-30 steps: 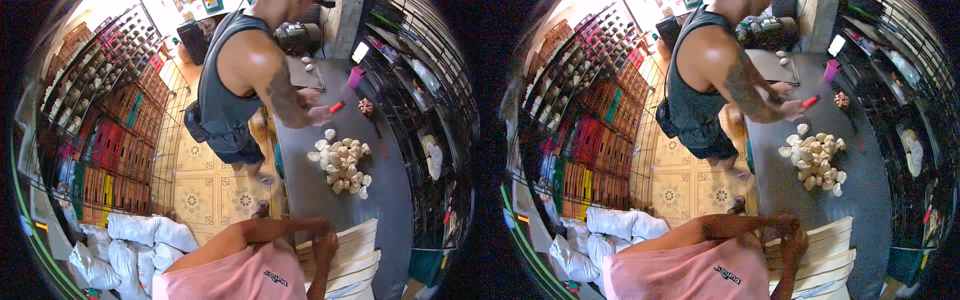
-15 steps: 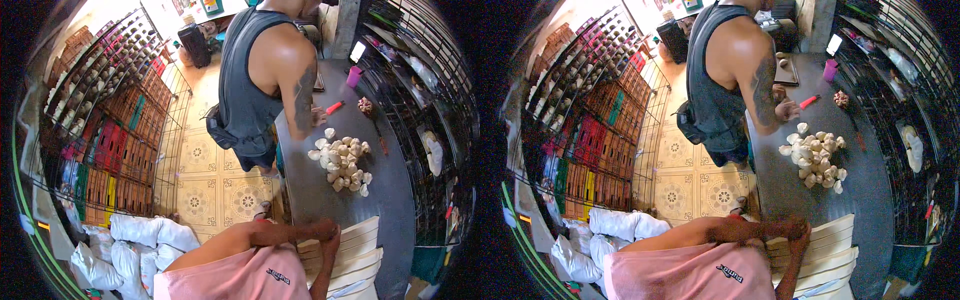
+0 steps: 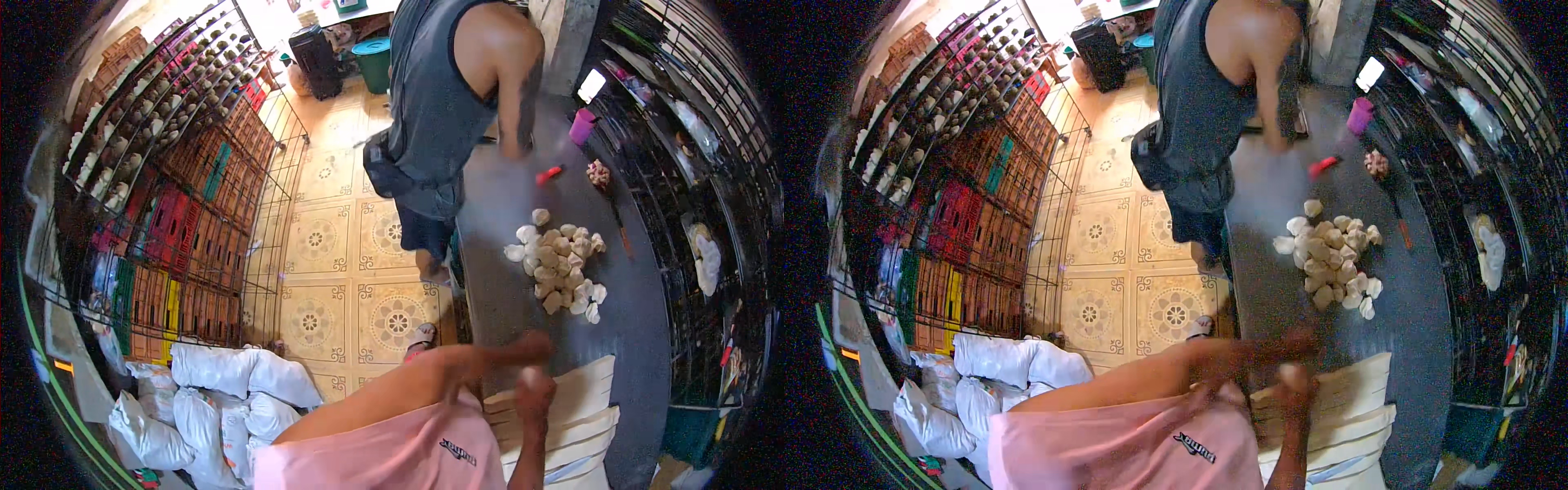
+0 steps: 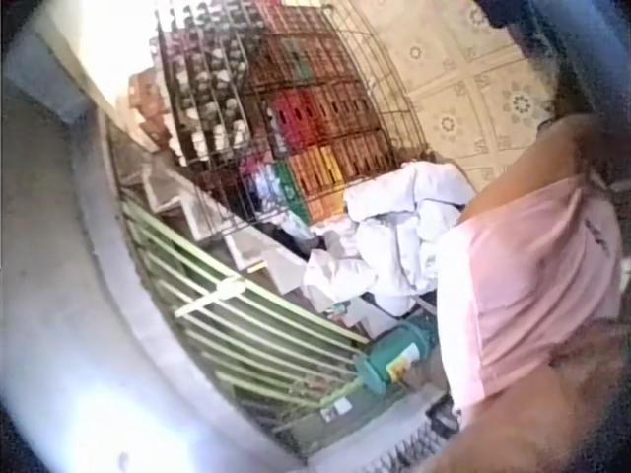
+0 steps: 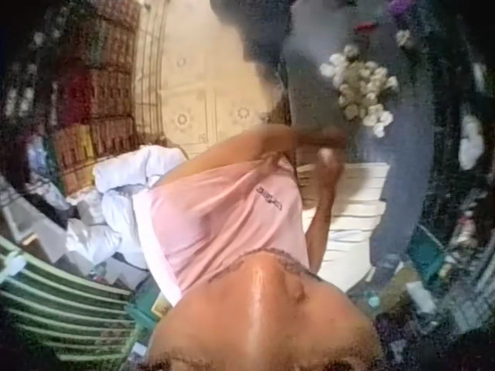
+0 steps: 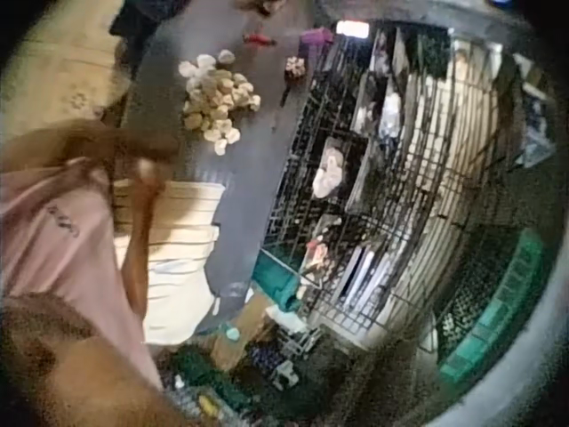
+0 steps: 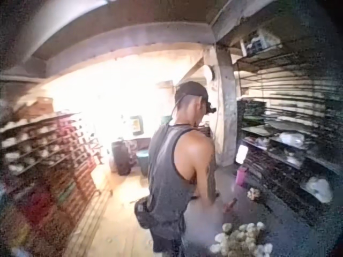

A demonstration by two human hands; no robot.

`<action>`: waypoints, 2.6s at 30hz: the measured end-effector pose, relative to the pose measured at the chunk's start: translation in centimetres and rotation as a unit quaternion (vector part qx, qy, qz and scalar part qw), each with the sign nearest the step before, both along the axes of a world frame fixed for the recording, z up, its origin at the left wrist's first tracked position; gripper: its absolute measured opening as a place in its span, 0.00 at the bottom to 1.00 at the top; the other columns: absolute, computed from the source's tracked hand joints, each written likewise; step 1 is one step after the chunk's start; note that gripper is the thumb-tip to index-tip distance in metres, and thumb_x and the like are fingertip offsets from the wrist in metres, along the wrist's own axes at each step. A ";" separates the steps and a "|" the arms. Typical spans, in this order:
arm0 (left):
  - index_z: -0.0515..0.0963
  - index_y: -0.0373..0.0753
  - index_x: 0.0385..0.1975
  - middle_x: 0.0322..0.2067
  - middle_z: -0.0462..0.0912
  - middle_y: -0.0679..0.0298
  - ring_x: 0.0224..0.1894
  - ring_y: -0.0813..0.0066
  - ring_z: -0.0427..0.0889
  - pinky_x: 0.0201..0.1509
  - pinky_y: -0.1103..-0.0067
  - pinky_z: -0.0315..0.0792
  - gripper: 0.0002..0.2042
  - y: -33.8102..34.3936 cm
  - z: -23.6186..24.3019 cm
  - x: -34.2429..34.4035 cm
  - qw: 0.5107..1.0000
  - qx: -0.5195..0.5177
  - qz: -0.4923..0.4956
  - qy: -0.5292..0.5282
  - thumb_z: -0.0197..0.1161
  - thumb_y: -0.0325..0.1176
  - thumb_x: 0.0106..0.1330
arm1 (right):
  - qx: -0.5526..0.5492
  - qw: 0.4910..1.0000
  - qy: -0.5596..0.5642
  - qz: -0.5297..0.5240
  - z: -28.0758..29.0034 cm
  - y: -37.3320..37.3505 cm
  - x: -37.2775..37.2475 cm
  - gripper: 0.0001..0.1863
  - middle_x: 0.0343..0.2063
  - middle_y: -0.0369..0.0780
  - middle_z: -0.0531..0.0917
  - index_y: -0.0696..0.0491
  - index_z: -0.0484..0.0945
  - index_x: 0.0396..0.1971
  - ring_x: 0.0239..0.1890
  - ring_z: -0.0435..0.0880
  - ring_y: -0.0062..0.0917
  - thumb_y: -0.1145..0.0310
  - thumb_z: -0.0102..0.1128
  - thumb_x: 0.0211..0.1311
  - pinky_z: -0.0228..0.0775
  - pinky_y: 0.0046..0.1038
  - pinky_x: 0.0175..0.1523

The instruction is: The person tears dough strips and shapes them into dough balls by hand on a metal table while another person shapes dough pieces and places them onto a metal tray.

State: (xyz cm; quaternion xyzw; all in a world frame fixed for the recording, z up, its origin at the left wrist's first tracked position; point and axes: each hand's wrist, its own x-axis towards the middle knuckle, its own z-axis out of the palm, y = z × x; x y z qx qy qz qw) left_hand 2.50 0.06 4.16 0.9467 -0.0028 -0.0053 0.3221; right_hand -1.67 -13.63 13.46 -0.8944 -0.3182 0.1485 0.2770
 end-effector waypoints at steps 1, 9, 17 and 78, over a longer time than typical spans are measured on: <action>0.78 0.35 0.36 0.33 0.80 0.48 0.36 0.49 0.81 0.41 0.58 0.74 0.15 -1.1 0.6 0.5 0.997 -0.024 0.043 -0.066 0.62 0.41 0.59 | -0.003 0.999 0.014 0.039 2.0 0.2 -0.2 0.16 0.25 0.49 0.79 0.59 0.76 0.35 0.29 0.79 0.41 0.62 0.63 0.54 0.70 0.37 0.39; 0.61 0.38 0.65 0.57 0.72 0.52 0.57 0.56 0.72 0.68 0.66 0.57 0.43 3.7 -3.8 1.5 0.822 -0.559 -0.038 -0.102 0.75 0.36 0.47 | 0.105 0.977 0.181 -0.027 -2.8 -2.7 1.0 0.23 0.41 0.48 0.76 0.54 0.69 0.51 0.40 0.76 0.42 0.68 0.63 0.54 0.69 0.41 0.48; 0.77 0.36 0.51 0.47 0.80 0.58 0.48 0.65 0.78 0.48 0.74 0.77 0.20 0.4 5.9 -10.1 0.756 -0.543 0.017 0.364 0.65 0.38 0.60 | 0.166 0.960 0.192 -0.117 -9.8 -7.9 -1.8 0.19 0.47 0.49 0.77 0.57 0.74 0.46 0.50 0.76 0.44 0.73 0.63 0.52 0.67 0.41 0.54; 0.79 0.34 0.27 0.26 0.80 0.51 0.29 0.58 0.81 0.38 0.63 0.75 0.19 -14.6 2.4 -8.7 0.877 -0.072 -0.329 0.344 0.60 0.47 0.63 | 0.231 0.854 0.086 -0.458 -2.8 -27.5 -2.7 0.28 0.33 0.45 0.83 0.55 0.63 0.63 0.31 0.85 0.28 0.59 0.55 0.68 0.74 0.28 0.33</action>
